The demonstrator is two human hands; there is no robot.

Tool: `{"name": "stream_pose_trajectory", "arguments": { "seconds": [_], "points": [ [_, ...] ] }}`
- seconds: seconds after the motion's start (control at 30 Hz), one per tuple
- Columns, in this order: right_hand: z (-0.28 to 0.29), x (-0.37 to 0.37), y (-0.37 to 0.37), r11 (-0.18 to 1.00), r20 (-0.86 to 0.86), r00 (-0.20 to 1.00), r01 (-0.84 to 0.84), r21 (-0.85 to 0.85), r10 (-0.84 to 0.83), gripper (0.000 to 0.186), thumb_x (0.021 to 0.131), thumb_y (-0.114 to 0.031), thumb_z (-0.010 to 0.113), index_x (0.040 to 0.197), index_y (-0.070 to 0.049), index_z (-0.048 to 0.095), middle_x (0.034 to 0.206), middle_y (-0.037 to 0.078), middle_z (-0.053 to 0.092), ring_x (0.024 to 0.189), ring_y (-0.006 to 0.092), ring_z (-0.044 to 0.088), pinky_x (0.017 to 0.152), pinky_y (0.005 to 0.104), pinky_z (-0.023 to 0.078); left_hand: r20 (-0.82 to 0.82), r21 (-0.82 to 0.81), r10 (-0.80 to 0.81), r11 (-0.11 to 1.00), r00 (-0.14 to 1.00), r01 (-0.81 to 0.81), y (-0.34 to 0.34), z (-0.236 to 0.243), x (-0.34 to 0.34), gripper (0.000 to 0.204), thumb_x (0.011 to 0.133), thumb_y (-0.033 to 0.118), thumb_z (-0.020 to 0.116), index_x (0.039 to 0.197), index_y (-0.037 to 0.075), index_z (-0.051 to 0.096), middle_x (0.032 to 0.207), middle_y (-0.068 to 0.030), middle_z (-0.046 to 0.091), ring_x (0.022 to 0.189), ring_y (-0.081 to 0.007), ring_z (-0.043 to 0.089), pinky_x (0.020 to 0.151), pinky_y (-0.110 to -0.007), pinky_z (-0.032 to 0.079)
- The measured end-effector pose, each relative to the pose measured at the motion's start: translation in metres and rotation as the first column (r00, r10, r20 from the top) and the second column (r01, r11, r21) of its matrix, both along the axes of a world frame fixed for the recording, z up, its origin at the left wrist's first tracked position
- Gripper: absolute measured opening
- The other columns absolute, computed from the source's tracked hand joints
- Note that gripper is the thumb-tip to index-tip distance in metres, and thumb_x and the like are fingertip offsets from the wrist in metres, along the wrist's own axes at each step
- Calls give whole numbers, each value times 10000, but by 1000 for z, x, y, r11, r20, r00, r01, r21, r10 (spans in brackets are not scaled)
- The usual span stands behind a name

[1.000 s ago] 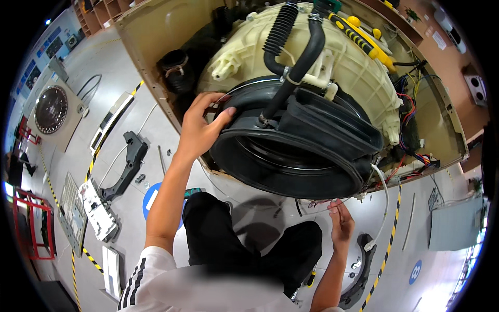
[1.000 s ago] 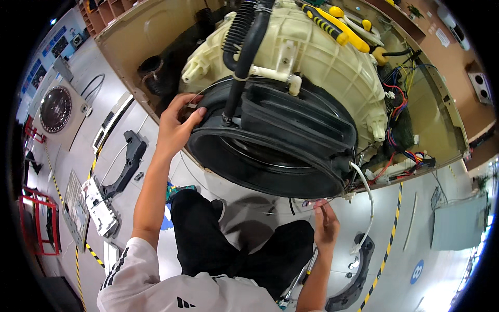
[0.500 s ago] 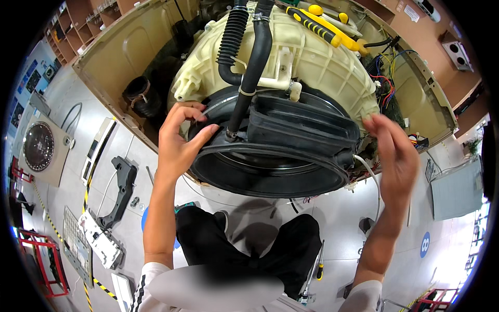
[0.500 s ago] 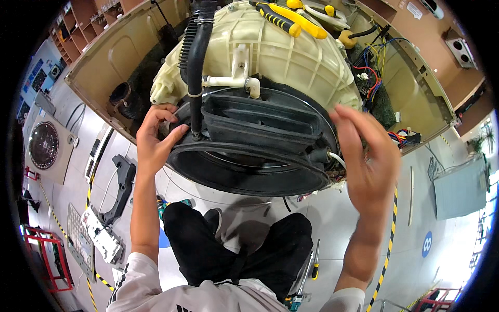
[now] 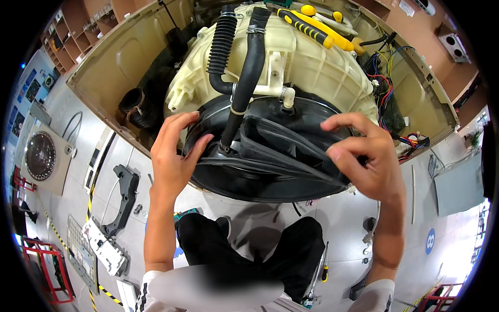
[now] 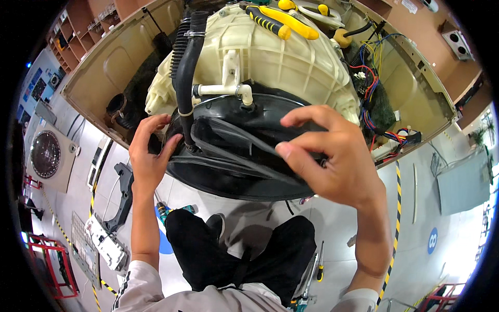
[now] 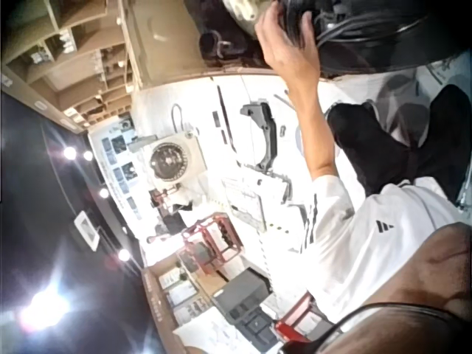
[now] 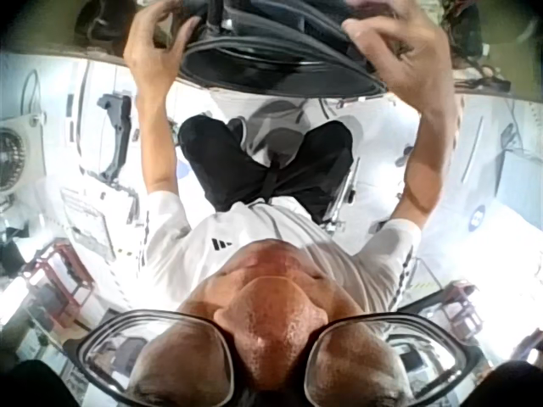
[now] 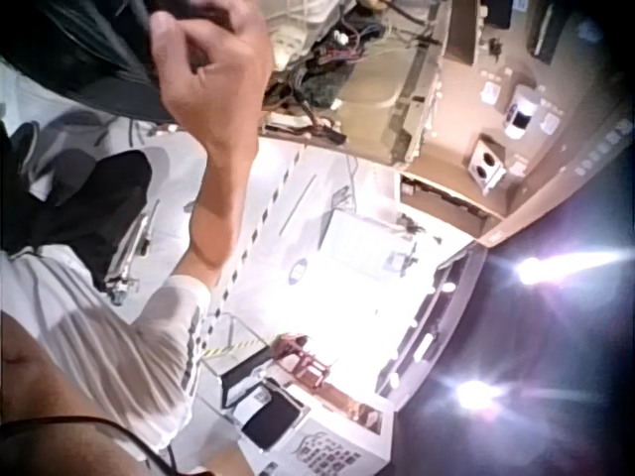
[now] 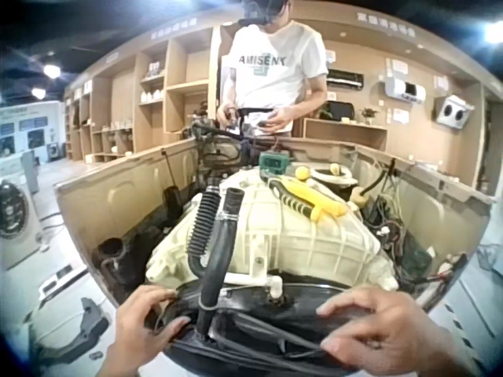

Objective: The person repairs a washing machine by using pliers to detach a hose clamp from a rubber gasket, unscrewing a screw with a screwdriver, and pulling the gasket off the drum.

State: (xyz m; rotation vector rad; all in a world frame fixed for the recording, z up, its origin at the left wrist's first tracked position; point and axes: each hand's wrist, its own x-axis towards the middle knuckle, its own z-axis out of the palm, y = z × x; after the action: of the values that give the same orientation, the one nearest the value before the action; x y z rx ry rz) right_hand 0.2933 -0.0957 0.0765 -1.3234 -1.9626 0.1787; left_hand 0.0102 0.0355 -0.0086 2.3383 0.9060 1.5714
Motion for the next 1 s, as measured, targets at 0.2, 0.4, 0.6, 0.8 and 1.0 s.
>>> {"name": "stream_pose_trajectory", "arguments": {
  "seconds": [0.2,0.4,0.6,0.8,1.0],
  "points": [
    [-13,-9,-5,976,-113,981,-172,-132,157,133,802,-87,721,714,2,676,748,72,665,591,155,614,508,272,450,-175,111,-122,984,977,143,-5,16,1,397,665,-48,783,1041,10,669,1013,-112,643,906,-274,619,788,-340,502],
    [-7,-17,10,855,-385,876,58,-515,-291,194,810,-124,750,926,12,674,641,100,615,539,123,587,493,280,456,-309,223,-101,959,946,176,4,33,14,418,659,-23,771,1062,33,674,1007,-97,626,890,-278,597,769,-358,494],
    [-16,-19,20,931,296,924,137,339,-243,407,629,-191,835,972,-37,681,859,38,569,719,204,576,591,314,480,-370,245,-70,954,927,170,15,37,28,389,657,8,770,1037,23,685,943,-86,611,828,-271,586,717,-365,492],
    [-27,-11,34,895,386,885,70,441,-259,312,670,-129,792,958,-68,690,935,40,584,778,203,583,615,324,482,-269,375,-153,893,951,249,26,25,31,322,613,-66,759,923,-10,696,842,-75,629,744,-252,591,623,-344,487],
    [-35,-5,39,867,323,917,49,496,-236,148,707,-77,761,838,-81,692,835,14,601,741,203,595,577,336,485,-193,423,-173,873,966,241,19,19,35,298,608,-111,744,884,-14,689,782,-76,621,672,-245,569,556,-330,465]
  ]
}}
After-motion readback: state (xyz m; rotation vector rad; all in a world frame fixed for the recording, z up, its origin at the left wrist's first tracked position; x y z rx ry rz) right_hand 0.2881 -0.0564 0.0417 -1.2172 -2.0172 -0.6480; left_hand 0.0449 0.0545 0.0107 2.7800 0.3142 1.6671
